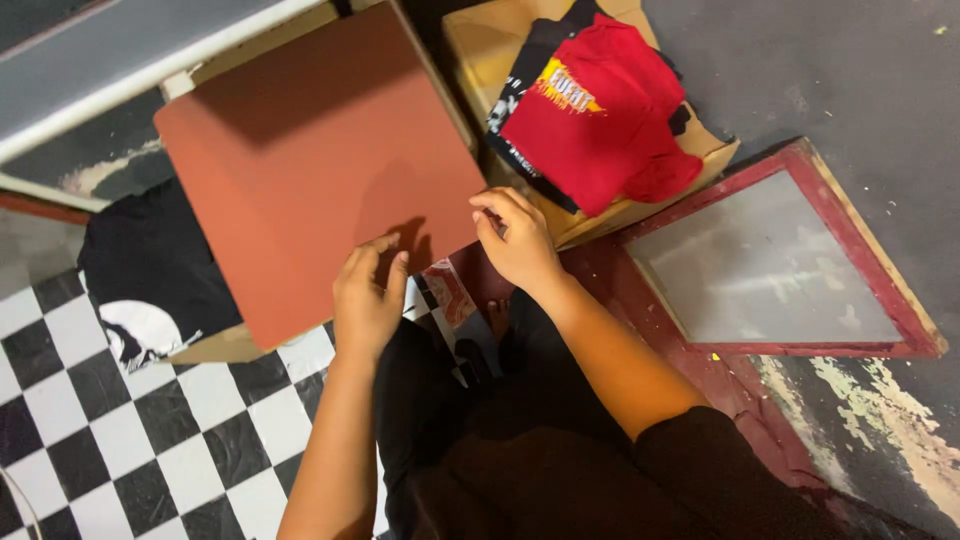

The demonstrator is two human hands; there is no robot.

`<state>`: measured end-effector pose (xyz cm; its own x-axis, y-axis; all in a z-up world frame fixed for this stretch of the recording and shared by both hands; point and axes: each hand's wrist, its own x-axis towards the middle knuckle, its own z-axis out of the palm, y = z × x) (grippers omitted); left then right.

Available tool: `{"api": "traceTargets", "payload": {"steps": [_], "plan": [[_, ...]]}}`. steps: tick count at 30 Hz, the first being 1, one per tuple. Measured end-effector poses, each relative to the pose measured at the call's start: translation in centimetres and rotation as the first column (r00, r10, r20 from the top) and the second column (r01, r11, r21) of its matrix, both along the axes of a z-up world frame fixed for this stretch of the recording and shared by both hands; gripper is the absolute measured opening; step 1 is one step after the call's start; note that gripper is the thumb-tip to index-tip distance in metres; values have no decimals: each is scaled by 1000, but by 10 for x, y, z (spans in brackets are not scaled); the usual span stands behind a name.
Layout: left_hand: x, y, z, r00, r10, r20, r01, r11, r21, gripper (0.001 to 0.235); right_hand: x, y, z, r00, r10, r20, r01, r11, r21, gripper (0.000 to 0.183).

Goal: Applying heat to printed t-shirts using a heat press machine.

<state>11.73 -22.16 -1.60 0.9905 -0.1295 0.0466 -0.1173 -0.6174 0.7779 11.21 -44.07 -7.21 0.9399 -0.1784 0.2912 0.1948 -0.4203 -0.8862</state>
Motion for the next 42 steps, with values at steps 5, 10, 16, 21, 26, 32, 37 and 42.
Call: {"api": "traceTargets", "payload": {"steps": [5, 10, 16, 21, 26, 32, 37, 42], "plan": [[10, -21, -28, 980, -80, 183, 66, 994, 84, 28, 27, -34, -42, 990, -136, -41, 127, 978, -167, 30], [20, -34, -42, 979, -94, 181, 72, 990, 124, 28, 66, -54, -103, 973, -199, -120, 159, 947, -278, 41], [24, -42, -42, 992, -65, 104, 51, 989, 136, 29, 112, -60, -136, 911, -256, -322, 89, 887, -453, 52], [25, -34, -36, 992, -56, 115, 41, 990, 137, 27, 125, -57, -152, 839, -291, -460, 15, 857, -516, 52], [19, -25, -32, 989, -62, 137, 46, 992, 120, 24, 122, -63, -159, 887, -317, -335, 150, 885, -440, 49], [7, -22, -21, 999, -34, 20, 34, 999, 26, 19, 115, -80, -156, 940, -340, -8, 327, 910, -254, 29], [-3, -19, -12, 999, -29, -18, 29, 999, -44, 19, 93, -83, -109, 872, -435, 226, 477, 859, -187, 24], [-11, -17, -15, 989, -111, 96, 119, 989, -82, 17, 56, -76, -62, 819, -451, 354, 517, 848, -115, 16]]}}
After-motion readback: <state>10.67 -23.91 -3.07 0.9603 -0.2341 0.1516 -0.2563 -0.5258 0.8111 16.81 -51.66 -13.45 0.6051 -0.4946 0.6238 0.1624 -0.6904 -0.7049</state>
